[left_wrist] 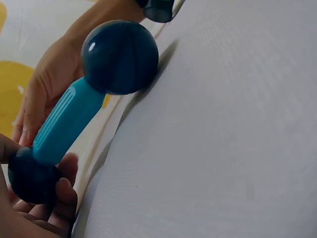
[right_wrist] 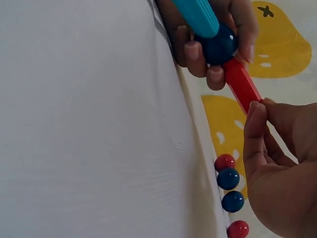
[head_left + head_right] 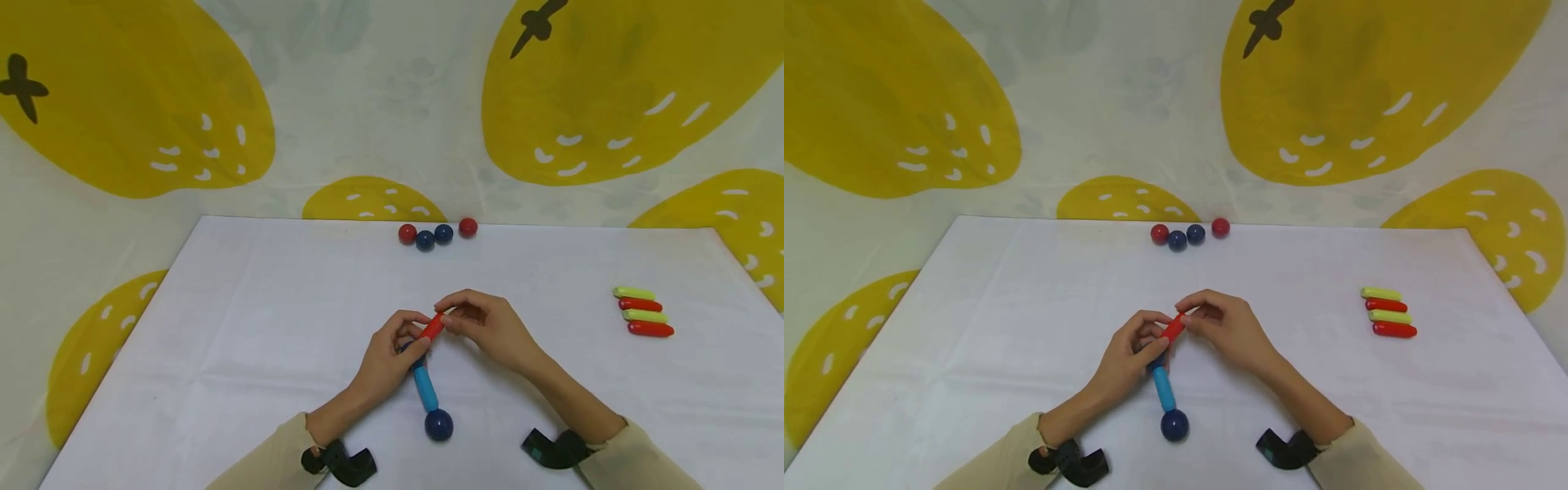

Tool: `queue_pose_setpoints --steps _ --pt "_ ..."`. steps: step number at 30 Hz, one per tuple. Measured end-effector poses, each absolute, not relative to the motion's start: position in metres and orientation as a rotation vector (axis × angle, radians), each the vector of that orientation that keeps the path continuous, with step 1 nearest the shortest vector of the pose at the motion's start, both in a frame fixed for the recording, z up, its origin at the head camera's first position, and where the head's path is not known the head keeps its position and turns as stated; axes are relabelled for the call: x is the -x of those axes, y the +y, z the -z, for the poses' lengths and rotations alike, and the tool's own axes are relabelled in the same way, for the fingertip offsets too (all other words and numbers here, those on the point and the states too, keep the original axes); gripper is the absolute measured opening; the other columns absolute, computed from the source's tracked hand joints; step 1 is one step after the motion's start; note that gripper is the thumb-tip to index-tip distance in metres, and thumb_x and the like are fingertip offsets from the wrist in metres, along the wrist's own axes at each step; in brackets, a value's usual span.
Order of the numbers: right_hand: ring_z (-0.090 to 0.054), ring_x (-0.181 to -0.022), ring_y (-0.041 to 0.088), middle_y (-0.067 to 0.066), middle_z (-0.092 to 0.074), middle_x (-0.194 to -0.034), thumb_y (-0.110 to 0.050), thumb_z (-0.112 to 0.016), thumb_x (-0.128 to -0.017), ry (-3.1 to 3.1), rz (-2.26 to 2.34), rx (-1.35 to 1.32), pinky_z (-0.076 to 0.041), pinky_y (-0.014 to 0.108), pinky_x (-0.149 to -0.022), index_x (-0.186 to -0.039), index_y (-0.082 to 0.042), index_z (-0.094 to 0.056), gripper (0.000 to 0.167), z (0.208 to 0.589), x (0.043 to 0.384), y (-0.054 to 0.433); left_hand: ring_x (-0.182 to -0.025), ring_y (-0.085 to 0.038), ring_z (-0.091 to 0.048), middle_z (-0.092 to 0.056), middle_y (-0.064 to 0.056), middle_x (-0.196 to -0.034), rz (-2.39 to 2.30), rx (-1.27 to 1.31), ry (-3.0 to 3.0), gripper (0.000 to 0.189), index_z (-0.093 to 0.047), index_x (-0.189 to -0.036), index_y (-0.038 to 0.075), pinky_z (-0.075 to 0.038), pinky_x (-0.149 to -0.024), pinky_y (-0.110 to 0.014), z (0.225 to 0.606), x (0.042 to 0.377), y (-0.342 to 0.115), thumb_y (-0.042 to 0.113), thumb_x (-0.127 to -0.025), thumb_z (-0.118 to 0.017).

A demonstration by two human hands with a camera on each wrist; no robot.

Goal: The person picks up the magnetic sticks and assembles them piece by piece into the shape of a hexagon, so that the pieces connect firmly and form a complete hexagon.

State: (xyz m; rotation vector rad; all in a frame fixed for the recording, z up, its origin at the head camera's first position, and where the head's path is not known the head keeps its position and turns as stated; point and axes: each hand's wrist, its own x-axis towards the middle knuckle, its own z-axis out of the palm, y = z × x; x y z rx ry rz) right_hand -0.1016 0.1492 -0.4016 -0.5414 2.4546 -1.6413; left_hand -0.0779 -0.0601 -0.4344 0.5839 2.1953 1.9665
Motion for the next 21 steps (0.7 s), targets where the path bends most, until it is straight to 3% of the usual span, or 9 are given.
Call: queue_pose_setpoints --steps 4,10,16,21 --pt "-0.066 -0.083 0.018 0.001 -0.066 -0.101 -0.012 -0.066 -0.091 2.439 1.651 0.541 -0.054 0.028 -0.076 -0.112 -0.015 -0.066 0.022 0.398 0.109 0.149 -0.064 -0.015 -0.059 -0.062 -0.009 -0.087 -1.990 -0.546 2.168 0.030 -0.051 -0.122 0.006 -0.045 -0.065 -0.024 0.435 0.078 -0.059 0.009 -0.094 -0.060" --pt "-0.065 -0.081 0.022 0.005 -0.067 -0.103 -0.015 -0.065 -0.092 2.570 1.603 0.550 -0.054 0.028 -0.071 -0.114 -0.012 -0.065 0.022 0.396 0.138 0.149 -0.062 -0.018 -0.060 -0.061 -0.003 -0.088 -1.999 -0.515 2.187 0.030 -0.055 -0.122 0.013 -0.046 -0.066 -0.026 0.439 0.079 -0.059 0.015 -0.094 -0.063" --pt "-0.063 -0.083 0.020 0.006 -0.065 -0.110 -0.018 -0.068 -0.091 2.765 1.495 0.477 -0.054 0.031 -0.067 -0.116 -0.013 -0.066 0.026 0.399 0.173 0.137 -0.065 -0.031 -0.063 -0.060 -0.010 -0.089 -2.022 -0.524 2.123 0.033 -0.053 -0.126 0.006 -0.048 -0.062 -0.024 0.436 0.077 -0.059 0.007 -0.094 -0.060" --pt "-0.062 -0.087 0.020 0.006 -0.059 -0.120 -0.011 -0.068 -0.090 2.844 1.480 0.491 -0.054 0.035 -0.072 -0.119 -0.013 -0.064 0.030 0.407 0.194 0.127 -0.068 -0.041 -0.063 -0.060 -0.018 -0.086 -2.057 -0.593 2.094 0.035 -0.050 -0.127 -0.001 -0.048 -0.063 -0.024 0.419 0.072 -0.059 -0.001 -0.093 -0.058"
